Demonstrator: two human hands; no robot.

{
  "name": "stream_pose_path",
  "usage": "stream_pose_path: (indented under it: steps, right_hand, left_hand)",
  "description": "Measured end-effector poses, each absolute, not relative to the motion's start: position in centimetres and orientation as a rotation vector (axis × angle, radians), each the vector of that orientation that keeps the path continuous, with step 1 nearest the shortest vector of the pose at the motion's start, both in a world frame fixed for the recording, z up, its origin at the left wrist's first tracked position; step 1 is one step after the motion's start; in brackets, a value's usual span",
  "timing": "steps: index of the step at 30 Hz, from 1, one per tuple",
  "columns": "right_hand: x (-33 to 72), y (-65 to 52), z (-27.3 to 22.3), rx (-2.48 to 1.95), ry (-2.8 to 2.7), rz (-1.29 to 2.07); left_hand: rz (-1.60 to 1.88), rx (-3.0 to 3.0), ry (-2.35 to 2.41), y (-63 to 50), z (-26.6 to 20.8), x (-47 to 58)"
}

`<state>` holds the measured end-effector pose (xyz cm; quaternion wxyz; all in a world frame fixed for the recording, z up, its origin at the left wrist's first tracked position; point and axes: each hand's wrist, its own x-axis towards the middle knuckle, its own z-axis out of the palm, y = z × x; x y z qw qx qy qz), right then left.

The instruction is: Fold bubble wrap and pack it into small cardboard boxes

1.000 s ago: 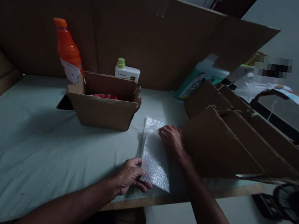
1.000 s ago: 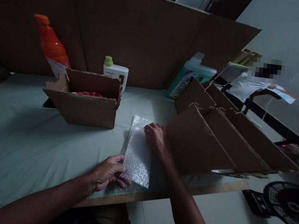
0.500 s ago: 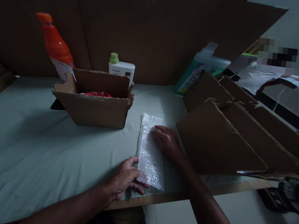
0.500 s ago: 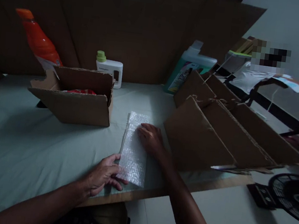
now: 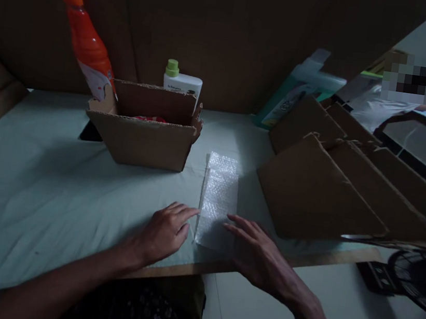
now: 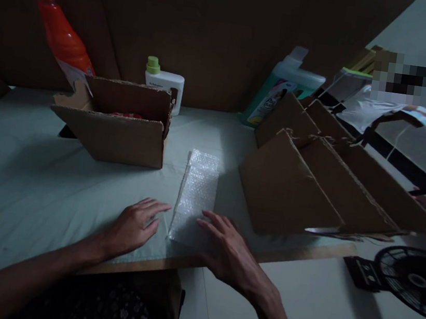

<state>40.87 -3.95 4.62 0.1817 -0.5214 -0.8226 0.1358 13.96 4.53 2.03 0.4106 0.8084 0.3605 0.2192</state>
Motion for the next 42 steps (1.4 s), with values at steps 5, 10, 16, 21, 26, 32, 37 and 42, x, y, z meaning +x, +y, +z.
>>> stream_pose_path:
  steps: [5,10,16,21,26,32,37,42]
  right_hand:
    - [38.5,-4.8,2.1,-1.587,-2.365,0.216]
    - [38.6,-4.0,2.0,-1.574,-2.295,0.226]
    - [41.1,-0.5,4.3,-1.662,-1.959,0.803]
    - [41.7,2.9,3.7,-1.792,-1.737,0.691]
    - [40.7,1.2,3.6,-1.736,-1.699,-0.111]
    - [39.7,-1.8,2.6,-1.599,-2.134,-0.048]
    - [39.7,-1.1,0.5,-1.584,-2.257,0.106]
    - [39.2,-1.0,0.0,-1.598,-2.326,-0.032]
  left_hand:
    - [0.310,2.509,0.548,8.6,1.2,16.3]
    - [0.183,2.607,0.389,10.6,1.6,17.2]
    - [0.255,2.528,0.492,10.6,1.2,17.4]
    - [0.452,2.352,0.873,10.2,-0.2,19.5]
    - [0.543,2.249,1.054,10.1,-0.5,20.8]
    - [0.603,2.216,1.046,10.0,-0.7,21.1]
    - [0.661,2.207,1.044,9.9,-0.4,20.3]
    - [0.793,2.330,0.896,8.8,-0.4,18.2]
